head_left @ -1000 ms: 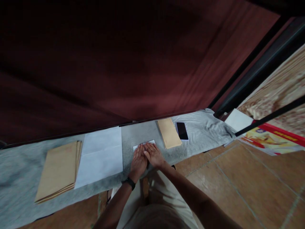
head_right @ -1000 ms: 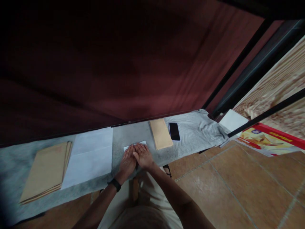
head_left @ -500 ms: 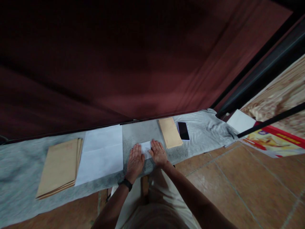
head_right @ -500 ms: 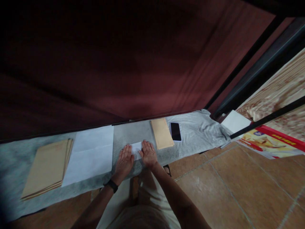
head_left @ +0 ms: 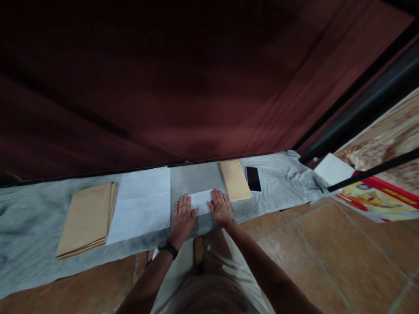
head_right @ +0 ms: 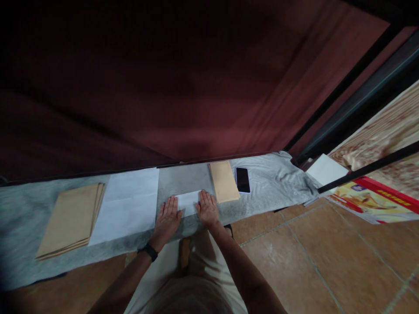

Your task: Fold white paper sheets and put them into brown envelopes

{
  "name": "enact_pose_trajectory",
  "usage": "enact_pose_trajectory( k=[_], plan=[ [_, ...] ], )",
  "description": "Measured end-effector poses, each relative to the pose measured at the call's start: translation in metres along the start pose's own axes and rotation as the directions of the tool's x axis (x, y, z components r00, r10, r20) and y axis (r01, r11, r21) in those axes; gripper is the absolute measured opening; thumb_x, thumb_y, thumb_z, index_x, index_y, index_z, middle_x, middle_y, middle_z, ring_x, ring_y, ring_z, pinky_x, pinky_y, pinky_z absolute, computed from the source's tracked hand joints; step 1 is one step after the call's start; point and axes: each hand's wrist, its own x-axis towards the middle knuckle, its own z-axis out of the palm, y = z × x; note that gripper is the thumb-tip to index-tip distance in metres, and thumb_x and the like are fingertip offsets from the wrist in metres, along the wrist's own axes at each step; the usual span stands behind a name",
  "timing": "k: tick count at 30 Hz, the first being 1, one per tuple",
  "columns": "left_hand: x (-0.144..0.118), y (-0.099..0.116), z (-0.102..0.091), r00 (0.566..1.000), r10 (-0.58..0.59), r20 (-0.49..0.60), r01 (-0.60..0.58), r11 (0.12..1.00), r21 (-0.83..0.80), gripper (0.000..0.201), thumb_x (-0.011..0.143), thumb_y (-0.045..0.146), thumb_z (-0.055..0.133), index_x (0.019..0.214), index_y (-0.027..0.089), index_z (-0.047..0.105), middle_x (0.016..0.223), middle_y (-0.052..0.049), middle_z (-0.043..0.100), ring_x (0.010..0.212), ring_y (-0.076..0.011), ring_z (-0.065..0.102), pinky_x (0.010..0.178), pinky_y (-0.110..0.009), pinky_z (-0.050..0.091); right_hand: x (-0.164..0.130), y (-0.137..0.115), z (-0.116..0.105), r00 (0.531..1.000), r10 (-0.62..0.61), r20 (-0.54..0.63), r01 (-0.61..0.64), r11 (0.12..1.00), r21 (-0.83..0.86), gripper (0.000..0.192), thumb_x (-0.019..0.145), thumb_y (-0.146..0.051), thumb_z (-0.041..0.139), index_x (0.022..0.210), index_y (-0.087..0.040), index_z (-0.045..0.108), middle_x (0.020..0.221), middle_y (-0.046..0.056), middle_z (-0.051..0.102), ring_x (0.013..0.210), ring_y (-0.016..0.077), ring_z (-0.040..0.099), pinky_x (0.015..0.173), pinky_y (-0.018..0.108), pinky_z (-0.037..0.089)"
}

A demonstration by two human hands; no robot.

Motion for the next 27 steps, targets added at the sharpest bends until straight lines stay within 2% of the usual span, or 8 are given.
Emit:
enact_pose_trajectory(
  k=[3,7,13,18,20,27],
  plan=[
    [-0.006,0.012,-0.007,0.997,0.076,0.030,-0.076,0.997,-0.007,0.062,0.101,0.036,0.034,0.152,0.003,0.033,0.159,-0.021,0.038,0.151,-0.0301,0.028,0.122,-0.052,0.027,0.000,0.000,0.000,1.000,-0.002,-0.006,0.002,1.000,-0.008,0.055,0.106,-0.036,0.040,0.155,-0.010,0.036,0.157,0.015,0.042,0.146,0.0267,0.038,0.119,0.045,0.029],
    [-0.018,0.031,-0.015,0.972,0.212,0.105,-0.209,0.977,-0.043,0.064,0.100,0.040,0.039,0.153,0.005,0.034,0.160,-0.018,0.037,0.152,-0.0266,0.027,0.124,-0.046,0.027,-0.001,0.002,0.000,1.000,-0.012,-0.008,0.012,1.000,0.005,0.055,0.106,-0.036,0.038,0.155,-0.009,0.035,0.158,0.014,0.041,0.147,0.0273,0.036,0.119,0.046,0.028],
    [-0.022,0.036,-0.019,0.963,0.231,0.137,-0.227,0.973,-0.046,0.066,0.099,0.043,0.041,0.153,0.006,0.034,0.161,-0.018,0.035,0.152,-0.0276,0.026,0.125,-0.046,0.024,0.003,-0.005,-0.007,1.000,-0.009,0.015,0.008,0.998,0.057,0.054,0.106,-0.032,0.036,0.155,-0.009,0.035,0.158,0.015,0.040,0.149,0.0269,0.032,0.120,0.048,0.027],
    [-0.018,0.037,-0.021,0.956,0.236,0.176,-0.230,0.972,-0.052,0.065,0.097,0.040,0.043,0.150,0.003,0.038,0.158,-0.022,0.038,0.151,-0.0299,0.028,0.124,-0.049,0.027,0.005,-0.027,-0.010,0.977,-0.196,0.082,0.179,0.968,0.178,0.050,0.106,-0.030,0.034,0.154,-0.014,0.040,0.157,0.011,0.043,0.148,0.0215,0.035,0.121,0.044,0.030],
    [-0.018,0.038,-0.021,0.953,0.241,0.183,-0.233,0.970,-0.063,0.063,0.097,0.038,0.043,0.148,0.001,0.040,0.156,-0.024,0.039,0.150,-0.0307,0.029,0.123,-0.050,0.028,0.004,-0.033,-0.010,0.968,-0.232,0.095,0.209,0.957,0.201,0.049,0.107,-0.030,0.034,0.153,-0.016,0.041,0.155,0.010,0.046,0.147,0.0205,0.037,0.121,0.044,0.030],
    [-0.019,0.037,-0.022,0.954,0.247,0.173,-0.237,0.969,-0.076,0.064,0.096,0.038,0.045,0.146,-0.001,0.041,0.157,-0.024,0.039,0.150,-0.0301,0.029,0.124,-0.049,0.027,-0.002,-0.027,-0.011,0.974,-0.216,0.069,0.201,0.964,0.174,0.052,0.107,-0.032,0.035,0.155,-0.013,0.038,0.155,0.013,0.045,0.147,0.0213,0.037,0.121,0.044,0.029]
  ],
)
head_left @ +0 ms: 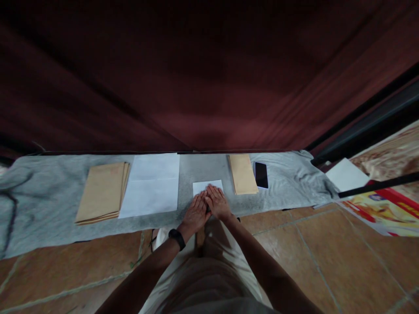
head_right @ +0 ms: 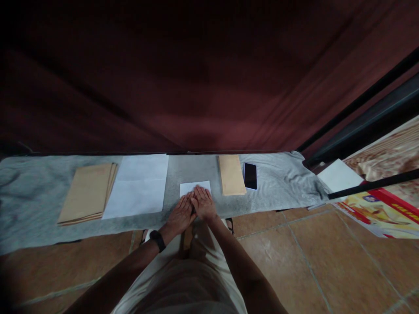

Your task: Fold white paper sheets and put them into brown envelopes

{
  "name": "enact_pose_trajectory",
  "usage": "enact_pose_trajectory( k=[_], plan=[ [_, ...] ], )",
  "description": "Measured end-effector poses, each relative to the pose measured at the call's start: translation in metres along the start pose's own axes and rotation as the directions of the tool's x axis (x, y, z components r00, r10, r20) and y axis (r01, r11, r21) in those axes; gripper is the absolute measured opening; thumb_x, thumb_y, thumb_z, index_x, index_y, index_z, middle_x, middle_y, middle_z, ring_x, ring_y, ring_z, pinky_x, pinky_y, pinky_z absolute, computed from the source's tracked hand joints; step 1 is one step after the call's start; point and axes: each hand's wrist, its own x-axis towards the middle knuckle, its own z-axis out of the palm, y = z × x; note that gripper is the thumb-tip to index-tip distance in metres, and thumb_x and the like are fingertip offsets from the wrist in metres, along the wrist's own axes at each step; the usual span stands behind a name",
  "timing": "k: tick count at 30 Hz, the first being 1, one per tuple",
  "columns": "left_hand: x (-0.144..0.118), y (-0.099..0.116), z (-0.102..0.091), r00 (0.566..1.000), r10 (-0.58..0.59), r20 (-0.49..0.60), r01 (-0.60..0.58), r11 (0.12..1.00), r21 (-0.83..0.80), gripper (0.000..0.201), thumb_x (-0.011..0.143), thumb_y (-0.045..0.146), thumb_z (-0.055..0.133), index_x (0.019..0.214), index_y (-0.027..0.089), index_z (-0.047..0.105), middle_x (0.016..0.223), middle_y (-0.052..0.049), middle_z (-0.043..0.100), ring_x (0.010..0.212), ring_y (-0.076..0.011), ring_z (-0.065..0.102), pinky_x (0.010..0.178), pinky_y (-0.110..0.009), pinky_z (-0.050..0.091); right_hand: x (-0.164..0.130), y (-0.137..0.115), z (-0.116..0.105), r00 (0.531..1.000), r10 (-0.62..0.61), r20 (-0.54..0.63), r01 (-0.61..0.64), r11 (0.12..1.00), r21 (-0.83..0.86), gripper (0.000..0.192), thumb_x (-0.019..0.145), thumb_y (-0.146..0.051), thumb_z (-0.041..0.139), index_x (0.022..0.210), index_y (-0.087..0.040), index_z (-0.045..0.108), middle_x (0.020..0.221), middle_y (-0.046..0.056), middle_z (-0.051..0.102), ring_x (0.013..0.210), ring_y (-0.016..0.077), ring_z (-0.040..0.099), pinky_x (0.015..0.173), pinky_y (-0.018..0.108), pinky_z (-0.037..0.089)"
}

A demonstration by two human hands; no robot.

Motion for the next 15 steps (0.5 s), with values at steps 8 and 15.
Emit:
enact_pose_trajectory(
  k=[8,15],
  plan=[
    [-0.001,0.000,-0.002,1.000,-0.005,-0.009,0.006,1.000,0.027,0.065,0.099,0.043,0.041,0.149,0.003,0.040,0.159,-0.021,0.038,0.152,-0.0273,0.026,0.126,-0.046,0.022,-0.010,0.010,-0.005,1.000,0.028,0.005,-0.027,0.997,-0.078,0.055,0.107,-0.037,0.036,0.154,-0.010,0.037,0.157,0.014,0.042,0.148,0.0237,0.035,0.121,0.044,0.029],
    [-0.002,-0.002,0.001,0.999,-0.025,-0.021,0.026,1.000,0.003,0.068,0.099,0.046,0.041,0.153,0.007,0.034,0.162,-0.019,0.033,0.153,-0.0274,0.024,0.125,-0.047,0.024,-0.019,0.018,-0.005,0.996,0.083,-0.039,-0.087,0.991,-0.106,0.058,0.106,-0.036,0.037,0.157,-0.010,0.030,0.158,0.015,0.039,0.148,0.0252,0.034,0.121,0.045,0.028]
  ],
)
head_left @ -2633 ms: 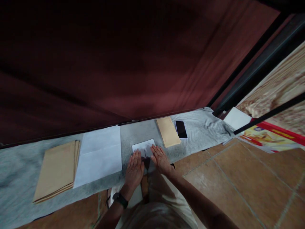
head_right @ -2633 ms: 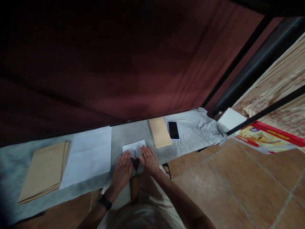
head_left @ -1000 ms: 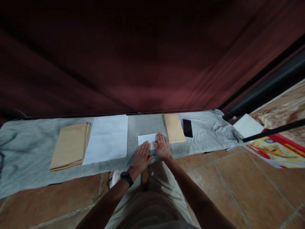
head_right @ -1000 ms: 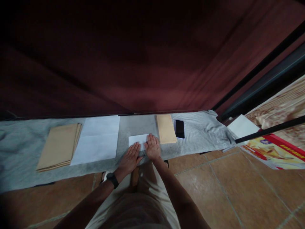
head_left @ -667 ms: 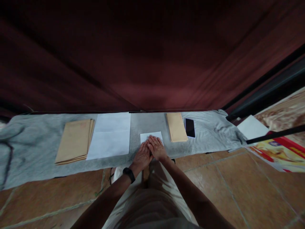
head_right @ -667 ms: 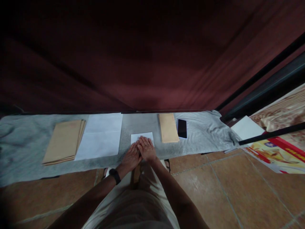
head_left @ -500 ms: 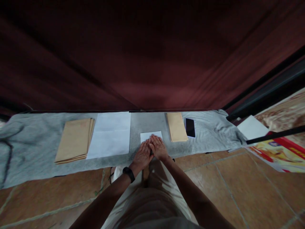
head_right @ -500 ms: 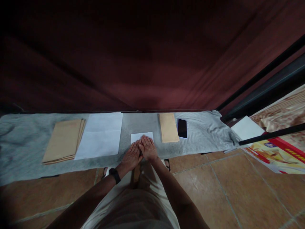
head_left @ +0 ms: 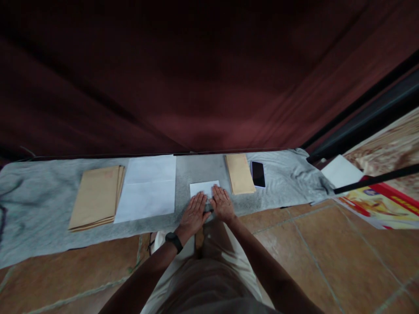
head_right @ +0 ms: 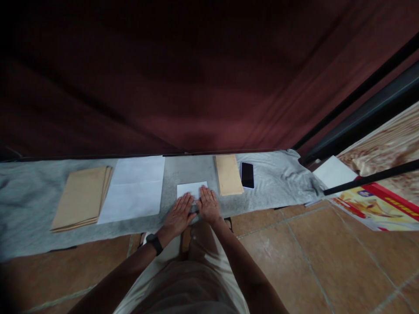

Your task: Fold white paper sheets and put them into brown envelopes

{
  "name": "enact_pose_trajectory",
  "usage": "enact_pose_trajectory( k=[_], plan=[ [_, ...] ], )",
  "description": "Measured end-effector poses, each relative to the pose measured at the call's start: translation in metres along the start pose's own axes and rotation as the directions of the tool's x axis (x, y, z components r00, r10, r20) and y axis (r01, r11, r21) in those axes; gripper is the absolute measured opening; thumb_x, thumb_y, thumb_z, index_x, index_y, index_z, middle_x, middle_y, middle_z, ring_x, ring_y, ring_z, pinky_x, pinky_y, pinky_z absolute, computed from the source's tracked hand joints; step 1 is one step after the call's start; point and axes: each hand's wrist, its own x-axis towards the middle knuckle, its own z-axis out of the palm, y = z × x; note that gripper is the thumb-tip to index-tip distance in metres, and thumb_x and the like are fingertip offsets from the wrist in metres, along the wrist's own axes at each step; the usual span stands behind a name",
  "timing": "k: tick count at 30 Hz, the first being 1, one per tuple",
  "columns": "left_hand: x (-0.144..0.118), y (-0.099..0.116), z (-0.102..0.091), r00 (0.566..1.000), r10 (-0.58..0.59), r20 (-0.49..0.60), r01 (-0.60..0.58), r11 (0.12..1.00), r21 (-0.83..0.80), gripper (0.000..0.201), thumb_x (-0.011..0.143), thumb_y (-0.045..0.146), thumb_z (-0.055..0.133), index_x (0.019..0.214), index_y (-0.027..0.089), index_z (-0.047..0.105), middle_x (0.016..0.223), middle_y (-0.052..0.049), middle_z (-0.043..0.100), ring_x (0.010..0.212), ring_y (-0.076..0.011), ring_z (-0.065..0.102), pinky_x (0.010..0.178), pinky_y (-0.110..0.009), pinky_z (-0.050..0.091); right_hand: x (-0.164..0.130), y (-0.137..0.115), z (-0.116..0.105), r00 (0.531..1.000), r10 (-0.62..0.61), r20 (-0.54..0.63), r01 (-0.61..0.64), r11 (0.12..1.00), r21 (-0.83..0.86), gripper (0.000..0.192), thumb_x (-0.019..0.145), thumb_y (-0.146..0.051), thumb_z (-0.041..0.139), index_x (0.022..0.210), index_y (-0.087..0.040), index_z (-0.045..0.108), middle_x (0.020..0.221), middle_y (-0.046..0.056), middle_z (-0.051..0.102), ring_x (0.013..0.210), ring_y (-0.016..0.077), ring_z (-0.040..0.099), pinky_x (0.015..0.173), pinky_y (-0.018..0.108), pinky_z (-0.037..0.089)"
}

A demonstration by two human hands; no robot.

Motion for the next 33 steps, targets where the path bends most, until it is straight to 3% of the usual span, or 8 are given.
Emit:
enact_pose_trajectory(
  k=[11,15,20,24,33],
  plan=[
    [-0.013,-0.015,-0.004,0.997,-0.070,-0.024,0.071,0.997,0.029,0.073,0.098,0.050,0.039,0.154,0.004,0.031,0.160,-0.023,0.035,0.152,-0.0305,0.026,0.124,-0.052,0.026,-0.009,0.008,-0.004,0.998,0.055,-0.024,-0.055,0.998,-0.015,0.057,0.106,-0.037,0.039,0.156,-0.010,0.032,0.157,0.015,0.042,0.147,0.0264,0.036,0.120,0.046,0.029],
    [-0.009,-0.018,-0.020,0.999,-0.019,0.037,0.017,0.998,0.056,0.074,0.097,0.049,0.043,0.152,0.000,0.034,0.157,-0.026,0.037,0.151,-0.0331,0.027,0.125,-0.055,0.020,-0.011,0.007,-0.005,0.998,0.055,-0.032,-0.055,0.998,-0.024,0.057,0.106,-0.037,0.040,0.156,-0.010,0.033,0.157,0.015,0.042,0.146,0.0266,0.037,0.120,0.046,0.028],
    [0.008,-0.016,-0.035,0.988,0.099,0.116,-0.104,0.994,0.038,0.074,0.095,0.046,0.047,0.154,0.004,0.031,0.161,-0.021,0.033,0.153,-0.0307,0.021,0.127,-0.052,0.018,-0.011,0.007,-0.004,0.998,0.062,-0.033,-0.063,0.998,-0.027,0.058,0.106,-0.038,0.038,0.157,-0.010,0.031,0.157,0.015,0.041,0.146,0.0266,0.037,0.120,0.046,0.028],
    [0.015,-0.015,-0.030,0.982,0.143,0.125,-0.146,0.989,0.015,0.074,0.094,0.045,0.049,0.153,0.001,0.032,0.160,-0.023,0.034,0.153,-0.0301,0.022,0.127,-0.050,0.020,-0.012,0.008,-0.003,0.997,0.068,-0.020,-0.068,0.997,-0.031,0.058,0.107,-0.039,0.037,0.157,-0.010,0.030,0.157,0.015,0.042,0.146,0.0273,0.037,0.120,0.047,0.028],
    [0.016,-0.020,-0.014,0.983,0.178,0.049,-0.177,0.984,-0.024,0.071,0.096,0.048,0.047,0.152,0.007,0.035,0.158,-0.020,0.040,0.151,-0.0288,0.028,0.126,-0.051,0.022,-0.012,0.007,-0.005,0.998,0.062,-0.025,-0.063,0.998,-0.030,0.059,0.107,-0.038,0.037,0.158,-0.011,0.029,0.158,0.015,0.040,0.146,0.0271,0.037,0.120,0.046,0.028]
  ],
)
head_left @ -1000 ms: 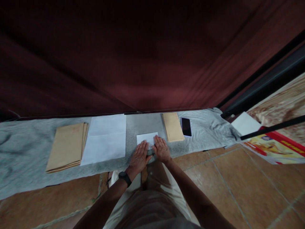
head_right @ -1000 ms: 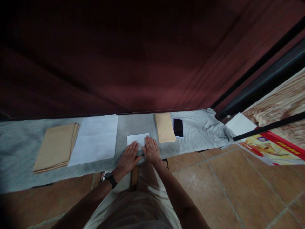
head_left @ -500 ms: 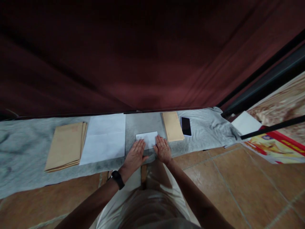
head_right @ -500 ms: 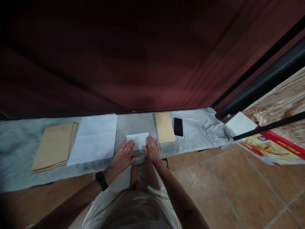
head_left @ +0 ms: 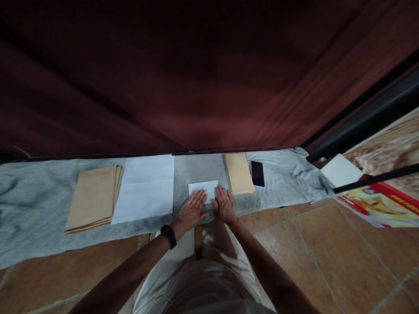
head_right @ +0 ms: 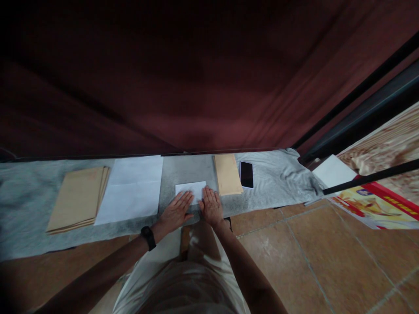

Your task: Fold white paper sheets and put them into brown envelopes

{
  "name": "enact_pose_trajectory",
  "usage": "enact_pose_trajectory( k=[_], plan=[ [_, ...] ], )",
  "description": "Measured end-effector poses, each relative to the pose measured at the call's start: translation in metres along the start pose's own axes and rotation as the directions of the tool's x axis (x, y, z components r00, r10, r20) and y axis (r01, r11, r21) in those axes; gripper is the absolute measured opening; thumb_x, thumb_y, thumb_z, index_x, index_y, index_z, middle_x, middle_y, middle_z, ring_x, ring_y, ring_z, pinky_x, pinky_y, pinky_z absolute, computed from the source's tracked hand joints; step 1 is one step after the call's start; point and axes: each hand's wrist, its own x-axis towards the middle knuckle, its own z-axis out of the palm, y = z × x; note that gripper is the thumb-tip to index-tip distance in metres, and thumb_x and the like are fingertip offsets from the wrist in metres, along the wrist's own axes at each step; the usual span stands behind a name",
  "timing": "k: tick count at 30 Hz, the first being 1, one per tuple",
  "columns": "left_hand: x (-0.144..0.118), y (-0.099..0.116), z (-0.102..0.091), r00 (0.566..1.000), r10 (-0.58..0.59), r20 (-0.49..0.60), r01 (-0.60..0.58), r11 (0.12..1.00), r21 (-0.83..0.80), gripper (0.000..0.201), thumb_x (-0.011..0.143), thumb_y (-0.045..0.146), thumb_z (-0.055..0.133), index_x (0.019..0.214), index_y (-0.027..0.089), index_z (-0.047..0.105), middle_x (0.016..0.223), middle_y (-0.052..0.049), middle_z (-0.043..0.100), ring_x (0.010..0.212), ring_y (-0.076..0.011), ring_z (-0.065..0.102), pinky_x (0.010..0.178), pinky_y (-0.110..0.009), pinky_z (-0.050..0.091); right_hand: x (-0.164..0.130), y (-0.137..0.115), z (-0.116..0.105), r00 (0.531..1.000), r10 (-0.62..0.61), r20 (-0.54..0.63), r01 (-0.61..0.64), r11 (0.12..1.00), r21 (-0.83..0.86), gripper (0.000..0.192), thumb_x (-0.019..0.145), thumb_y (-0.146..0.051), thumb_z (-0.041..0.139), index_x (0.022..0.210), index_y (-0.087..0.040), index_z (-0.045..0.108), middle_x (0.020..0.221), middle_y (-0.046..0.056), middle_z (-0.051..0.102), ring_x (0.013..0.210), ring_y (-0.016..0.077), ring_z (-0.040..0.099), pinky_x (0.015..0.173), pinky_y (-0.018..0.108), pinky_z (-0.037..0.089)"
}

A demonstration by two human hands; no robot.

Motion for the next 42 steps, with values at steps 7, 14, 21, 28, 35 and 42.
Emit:
enact_pose_trajectory(
  k=[7,14,21,28,35,42],
  plan=[
    [0.010,-0.005,0.016,0.961,-0.262,-0.088,0.260,0.965,-0.029,0.063,0.101,0.039,0.031,0.153,0.005,0.033,0.158,-0.020,0.039,0.151,-0.0285,0.030,0.123,-0.052,0.025,0.000,-0.002,0.001,1.000,0.000,-0.021,0.000,1.000,0.000,0.061,0.105,-0.039,0.040,0.158,-0.011,0.028,0.156,0.016,0.043,0.145,0.0263,0.038,0.120,0.046,0.028],
    [0.004,-0.008,0.029,0.919,-0.354,-0.175,0.352,0.935,-0.044,0.063,0.099,0.034,0.031,0.156,0.006,0.028,0.159,-0.020,0.038,0.150,-0.0300,0.031,0.120,-0.053,0.030,-0.001,-0.004,0.003,0.998,0.030,-0.058,-0.031,1.000,-0.006,0.059,0.105,-0.037,0.040,0.158,-0.012,0.029,0.156,0.015,0.044,0.144,0.0271,0.040,0.120,0.047,0.029],
    [-0.002,-0.011,0.032,0.911,-0.375,-0.170,0.376,0.926,-0.031,0.063,0.099,0.034,0.031,0.154,0.004,0.032,0.160,-0.020,0.035,0.151,-0.0303,0.030,0.121,-0.053,0.030,0.003,-0.012,0.007,0.987,0.108,-0.114,-0.106,0.994,0.028,0.054,0.105,-0.029,0.037,0.155,-0.009,0.035,0.154,0.017,0.046,0.145,0.0278,0.039,0.118,0.049,0.032],
    [-0.002,-0.012,0.034,0.916,-0.348,-0.201,0.356,0.935,0.000,0.060,0.097,0.027,0.035,0.154,0.008,0.035,0.160,-0.019,0.035,0.151,-0.0311,0.029,0.119,-0.055,0.032,0.037,-0.040,0.010,0.999,-0.045,-0.005,0.045,0.993,0.113,0.049,0.105,-0.033,0.040,0.150,-0.015,0.046,0.155,0.009,0.047,0.144,0.0240,0.041,0.120,0.043,0.033],
    [-0.003,-0.013,0.034,0.920,-0.346,-0.181,0.355,0.935,0.015,0.058,0.098,0.026,0.032,0.152,0.006,0.037,0.160,-0.020,0.035,0.151,-0.0303,0.028,0.119,-0.054,0.032,0.042,-0.046,0.018,0.998,-0.048,0.049,0.043,0.996,0.084,0.048,0.106,-0.039,0.041,0.149,-0.020,0.048,0.157,0.006,0.043,0.144,0.0234,0.041,0.121,0.044,0.029],
    [-0.002,-0.014,0.036,0.906,-0.391,-0.163,0.394,0.919,-0.009,0.061,0.099,0.032,0.031,0.150,-0.001,0.037,0.159,-0.023,0.035,0.151,-0.0325,0.029,0.121,-0.053,0.030,0.036,-0.036,0.024,0.999,0.040,-0.019,-0.039,0.997,0.061,0.052,0.106,-0.040,0.041,0.151,-0.014,0.045,0.157,0.010,0.043,0.146,0.0244,0.038,0.121,0.043,0.027]
  ],
)
